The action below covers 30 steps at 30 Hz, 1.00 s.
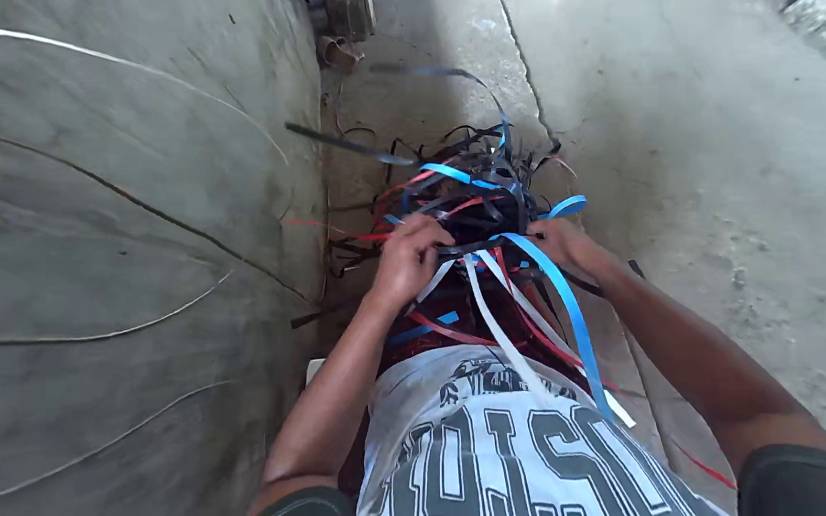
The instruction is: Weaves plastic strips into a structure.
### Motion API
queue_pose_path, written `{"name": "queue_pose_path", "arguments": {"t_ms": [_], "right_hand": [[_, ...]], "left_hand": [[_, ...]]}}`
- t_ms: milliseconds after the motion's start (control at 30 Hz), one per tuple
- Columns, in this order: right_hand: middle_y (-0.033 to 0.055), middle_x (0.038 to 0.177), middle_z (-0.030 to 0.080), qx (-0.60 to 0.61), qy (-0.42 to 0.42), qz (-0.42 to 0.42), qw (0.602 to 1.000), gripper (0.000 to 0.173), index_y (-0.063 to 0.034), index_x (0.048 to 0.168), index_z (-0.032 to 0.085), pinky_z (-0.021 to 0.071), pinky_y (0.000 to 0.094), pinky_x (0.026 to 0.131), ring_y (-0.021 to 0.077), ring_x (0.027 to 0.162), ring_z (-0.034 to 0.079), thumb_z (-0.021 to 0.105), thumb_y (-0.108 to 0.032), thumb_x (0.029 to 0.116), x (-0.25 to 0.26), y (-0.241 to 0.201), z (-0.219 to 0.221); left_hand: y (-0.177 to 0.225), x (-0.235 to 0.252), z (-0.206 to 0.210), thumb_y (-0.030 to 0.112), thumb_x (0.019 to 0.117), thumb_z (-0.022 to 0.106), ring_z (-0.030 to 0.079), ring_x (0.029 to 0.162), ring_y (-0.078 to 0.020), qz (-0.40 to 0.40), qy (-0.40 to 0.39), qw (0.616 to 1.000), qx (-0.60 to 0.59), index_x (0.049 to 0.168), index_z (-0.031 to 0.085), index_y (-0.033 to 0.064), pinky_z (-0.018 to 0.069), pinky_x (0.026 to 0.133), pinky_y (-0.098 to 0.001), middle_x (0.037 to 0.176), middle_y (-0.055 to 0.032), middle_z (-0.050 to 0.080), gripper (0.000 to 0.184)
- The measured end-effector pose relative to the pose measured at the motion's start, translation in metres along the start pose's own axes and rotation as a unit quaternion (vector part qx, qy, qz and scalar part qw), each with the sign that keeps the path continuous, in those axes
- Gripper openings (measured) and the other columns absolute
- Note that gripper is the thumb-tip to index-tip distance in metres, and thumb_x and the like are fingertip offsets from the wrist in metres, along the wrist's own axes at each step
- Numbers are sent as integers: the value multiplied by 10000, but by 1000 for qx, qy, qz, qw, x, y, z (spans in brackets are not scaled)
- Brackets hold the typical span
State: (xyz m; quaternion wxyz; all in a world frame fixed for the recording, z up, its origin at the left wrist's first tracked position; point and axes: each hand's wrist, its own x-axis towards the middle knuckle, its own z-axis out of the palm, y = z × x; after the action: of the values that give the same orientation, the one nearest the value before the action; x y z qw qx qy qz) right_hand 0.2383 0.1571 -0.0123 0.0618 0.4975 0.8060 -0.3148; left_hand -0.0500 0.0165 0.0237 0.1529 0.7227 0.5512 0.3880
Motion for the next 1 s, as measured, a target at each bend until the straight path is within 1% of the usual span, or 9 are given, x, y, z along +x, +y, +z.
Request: {"name": "queue_pose_path", "arguments": {"t_ms": [67,133,267,367,500,600,667,767,1000], "right_hand": [[235,904,674,-1,-18,-8,1000,349,29,957,692,502,625,814,407,890,661,581,-286,1056,3,-4,-5],[239,929,675,-11,-44,-14,999,354,30,972,690,496,627,832,410,915,658,568,-290,1062,3,-15,-15],[226,972,684,-16,-91,19,996,353,-8,1059,721,501,597,801,372,900,653,582,-332,1054,7,-37,-25],[203,909,636,-47,-143,61,987,407,-5,1070,685,476,538,686,328,763,595,576,-397,1049,10,-56,-30],[203,962,644,-106,-197,23,974,410,-4,1146,687,490,506,712,313,792,602,558,-383,1059,21,-64,-30],[256,1092,675,-125,-206,-73,968,403,42,1115,697,480,609,936,409,1064,640,606,-343,1040,24,-61,-32],[259,1162,669,-152,-210,-66,964,417,29,1149,697,453,626,992,423,1157,618,596,-361,1042,28,-67,-34],[259,1267,642,-207,-218,-19,954,445,-6,1223,679,440,663,1007,440,1253,581,544,-398,1061,38,-75,-28],[248,1231,659,-195,-196,-27,961,418,-16,1209,684,458,662,981,433,1220,602,540,-381,1066,40,-71,-21]], "left_hand": [[15,-2,18,-65,908,616,706,989,-213,3,-105,994,-36,959,782,57,591,902,-434,1040,-92,733,212],[7,2,37,-9,971,598,702,1067,-275,-50,-177,983,0,1092,766,37,571,953,-487,1164,-139,715,212],[-25,9,66,257,1028,640,638,1167,-347,-78,-146,985,57,1141,756,49,479,1040,-568,1216,-163,689,264],[-31,11,77,358,1016,656,617,1184,-389,-124,-163,975,85,1115,750,30,421,1077,-613,1228,-190,676,355],[-37,7,88,268,1037,625,599,1196,-427,-169,-171,966,94,1117,717,-25,449,1057,-605,1254,-245,629,318],[-39,2,90,222,1056,583,621,1200,-421,-186,-166,964,97,1177,691,-29,489,1041,-589,1282,-246,626,298],[-40,-1,89,203,1046,587,669,1146,-411,-174,-157,966,111,1169,699,-13,525,971,-604,1255,-224,672,272],[-46,-6,88,181,1040,592,714,1058,-390,-152,-144,972,106,1108,722,-11,552,896,-613,1171,-200,720,241],[-46,-8,76,179,1049,600,718,1042,-362,-173,-151,972,53,1078,751,25,538,934,-606,1096,-184,743,217]]}}
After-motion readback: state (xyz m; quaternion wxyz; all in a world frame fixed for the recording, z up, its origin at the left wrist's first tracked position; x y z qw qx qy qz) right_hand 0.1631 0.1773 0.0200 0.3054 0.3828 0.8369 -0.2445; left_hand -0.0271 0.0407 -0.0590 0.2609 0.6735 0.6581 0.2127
